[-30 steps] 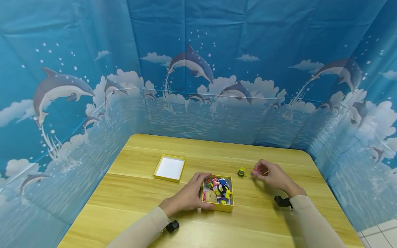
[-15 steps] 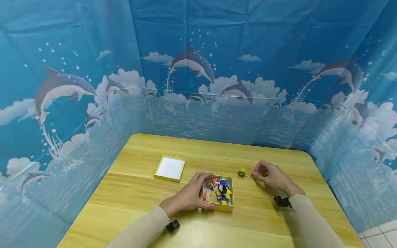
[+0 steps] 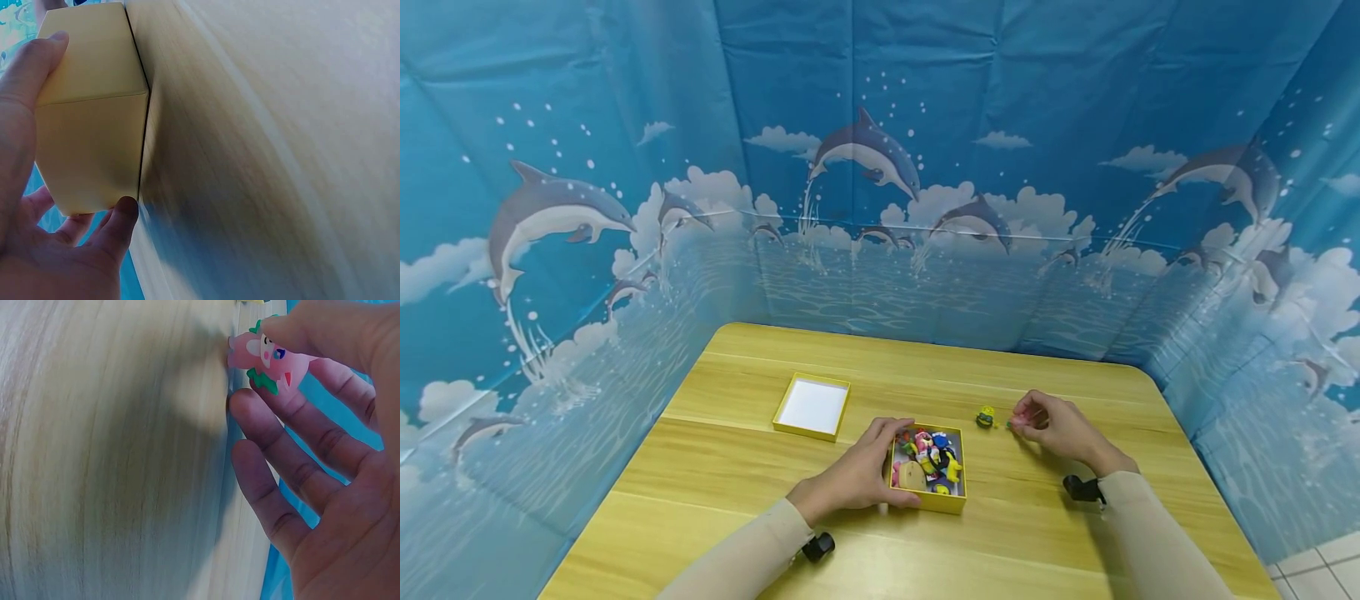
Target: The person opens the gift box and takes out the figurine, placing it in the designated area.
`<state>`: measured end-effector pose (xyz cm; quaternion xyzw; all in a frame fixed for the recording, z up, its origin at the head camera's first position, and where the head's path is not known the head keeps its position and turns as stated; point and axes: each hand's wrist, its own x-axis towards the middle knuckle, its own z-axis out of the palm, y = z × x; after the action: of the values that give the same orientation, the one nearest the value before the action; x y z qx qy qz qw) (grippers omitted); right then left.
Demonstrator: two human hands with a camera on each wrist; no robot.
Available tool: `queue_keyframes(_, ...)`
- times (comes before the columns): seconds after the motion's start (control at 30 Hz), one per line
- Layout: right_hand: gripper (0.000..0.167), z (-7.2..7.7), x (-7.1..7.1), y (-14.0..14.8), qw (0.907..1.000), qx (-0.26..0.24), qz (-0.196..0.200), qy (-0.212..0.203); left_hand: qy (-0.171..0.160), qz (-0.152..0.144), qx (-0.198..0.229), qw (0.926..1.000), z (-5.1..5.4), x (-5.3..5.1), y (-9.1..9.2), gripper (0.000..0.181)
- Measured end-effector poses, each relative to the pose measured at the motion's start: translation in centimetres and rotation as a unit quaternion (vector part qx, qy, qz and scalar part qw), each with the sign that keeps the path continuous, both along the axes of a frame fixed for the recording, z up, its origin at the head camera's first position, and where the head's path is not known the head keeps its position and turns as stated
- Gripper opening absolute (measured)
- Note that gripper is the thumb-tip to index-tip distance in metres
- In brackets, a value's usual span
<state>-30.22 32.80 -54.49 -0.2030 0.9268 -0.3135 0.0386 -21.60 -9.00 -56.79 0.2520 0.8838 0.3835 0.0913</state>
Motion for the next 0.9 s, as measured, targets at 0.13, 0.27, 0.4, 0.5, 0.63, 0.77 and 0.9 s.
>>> queue_keyframes(0.13, 0.022, -0.02, 0.04, 0.0, 1.0, -0.001, 0.002, 0.0, 0.001, 0.0, -0.002, 1.0, 0.01, 0.04, -0.02, 0.127)
queue_keyframes(0.27, 0.025, -0.03, 0.11, 0.02, 1.0, -0.001, 0.003, -0.003, 0.003, -0.001, -0.004, 1.0, -0.01, 0.01, -0.03, 0.127)
queue_keyframes(0.4, 0.028, -0.02, 0.07, 0.07, 0.9999, 0.0, 0.004, -0.009, 0.002, -0.001, -0.006, 1.0, -0.05, -0.08, -0.01, 0.127)
queue_keyframes(0.5, 0.031, -0.06, -0.04, 0.12, 0.9999, -0.001, 0.003, -0.011, 0.001, -0.001, -0.007, 1.0, -0.05, -0.09, -0.01, 0.126)
queue_keyframes(0.63, 0.033, -0.1, -0.09, 0.15, 0.9999, -0.001, 0.002, -0.013, -0.001, 0.001, -0.007, 1.0, 0.02, -0.06, -0.01, 0.126)
queue_keyframes(0.77, 0.034, -0.04, -0.01, 0.15, 0.9998, 0.0, 0.002, -0.017, 0.0, 0.002, -0.007, 1.0, 0.07, 0.02, 0.01, 0.125)
queue_keyframes(0.9, 0.034, 0.14, 0.09, 0.15, 0.9999, 0.003, 0.003, -0.015, 0.002, 0.001, -0.008, 1.0, 0.1, 0.07, 0.0, 0.125)
